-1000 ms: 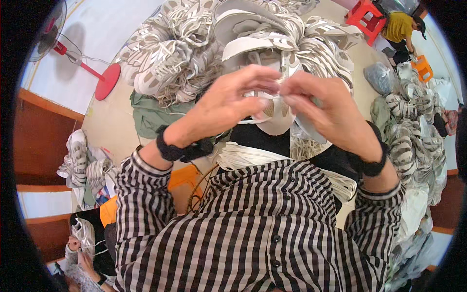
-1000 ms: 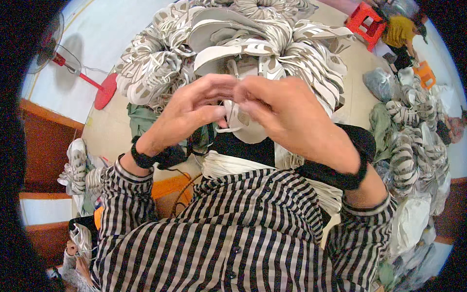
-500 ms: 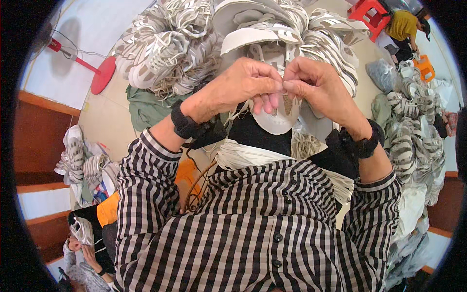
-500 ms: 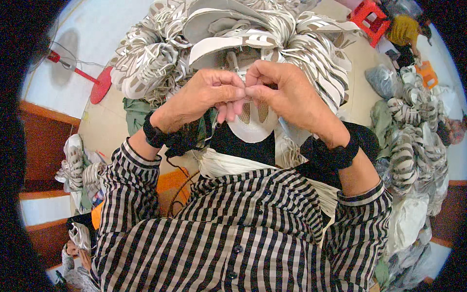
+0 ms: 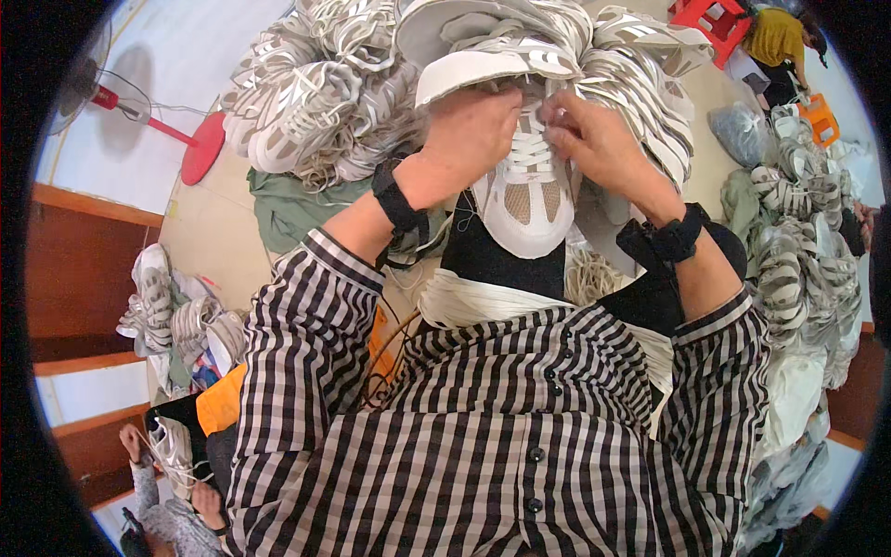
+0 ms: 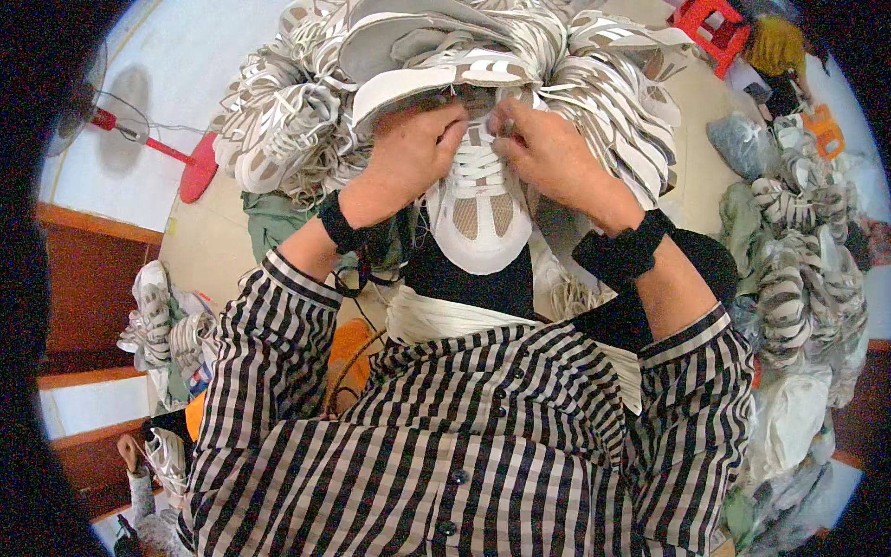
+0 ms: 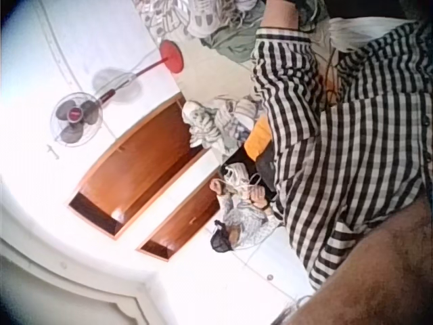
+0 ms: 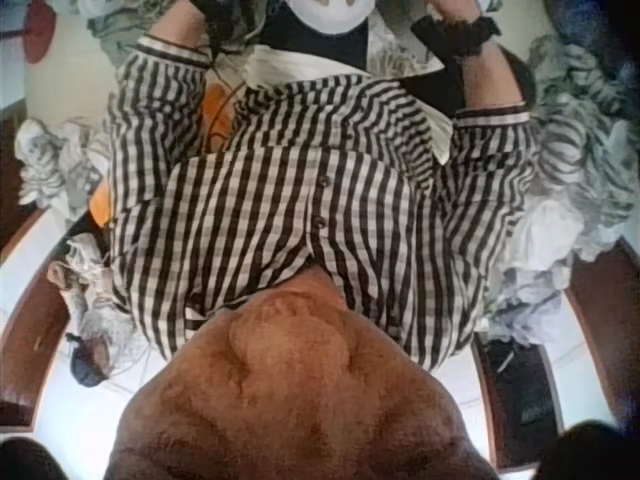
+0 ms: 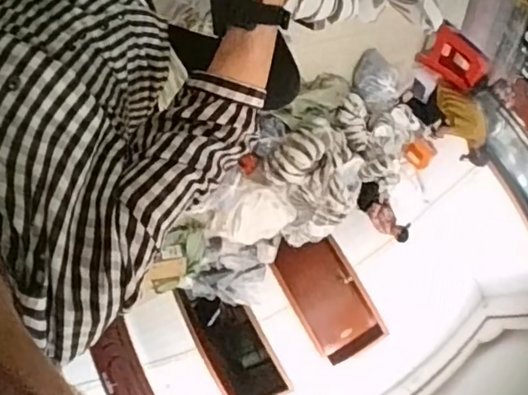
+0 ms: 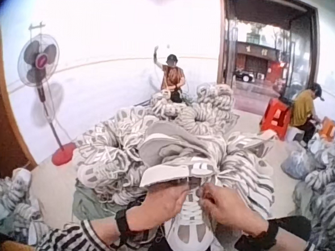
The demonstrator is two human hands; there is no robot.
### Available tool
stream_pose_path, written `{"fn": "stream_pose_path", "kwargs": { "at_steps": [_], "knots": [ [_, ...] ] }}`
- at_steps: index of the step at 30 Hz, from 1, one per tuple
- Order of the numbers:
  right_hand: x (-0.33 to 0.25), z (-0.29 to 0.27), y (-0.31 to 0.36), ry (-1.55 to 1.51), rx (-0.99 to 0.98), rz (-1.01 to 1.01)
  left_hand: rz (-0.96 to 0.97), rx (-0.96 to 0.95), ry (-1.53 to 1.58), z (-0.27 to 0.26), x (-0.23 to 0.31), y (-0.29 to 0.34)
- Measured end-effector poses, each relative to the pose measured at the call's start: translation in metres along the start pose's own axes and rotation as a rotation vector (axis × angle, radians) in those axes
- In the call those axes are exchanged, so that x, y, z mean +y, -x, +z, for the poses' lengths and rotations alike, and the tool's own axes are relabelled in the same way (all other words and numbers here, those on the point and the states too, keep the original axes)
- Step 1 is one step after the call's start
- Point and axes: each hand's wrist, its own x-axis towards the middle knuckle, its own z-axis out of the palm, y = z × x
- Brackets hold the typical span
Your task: Lacing a white sneaker by hand.
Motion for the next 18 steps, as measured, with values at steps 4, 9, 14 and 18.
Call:
{"fn": "stream_pose_path", "kwargs": {
  "at_steps": [4,9,14,18],
  "knots": [
    [-0.002,0.007,-0.001,0.19,0.082,-0.101,-0.045,-0.015,-0.062,-0.004,-0.002,0.005],
    [-0.002,0.012,-0.003,0.192,0.041,-0.028,-0.065,-0.133,-0.011,-0.013,-0.006,0.003],
    [0.0,0.012,-0.001,0.147,0.072,-0.076,-0.007,-0.179,0.14,-0.009,-0.011,-0.005],
    [-0.002,0.01,-0.001,0.122,0.028,-0.048,0.042,-0.276,0.126,-0.008,-0.012,-0.017]
  ]
}}
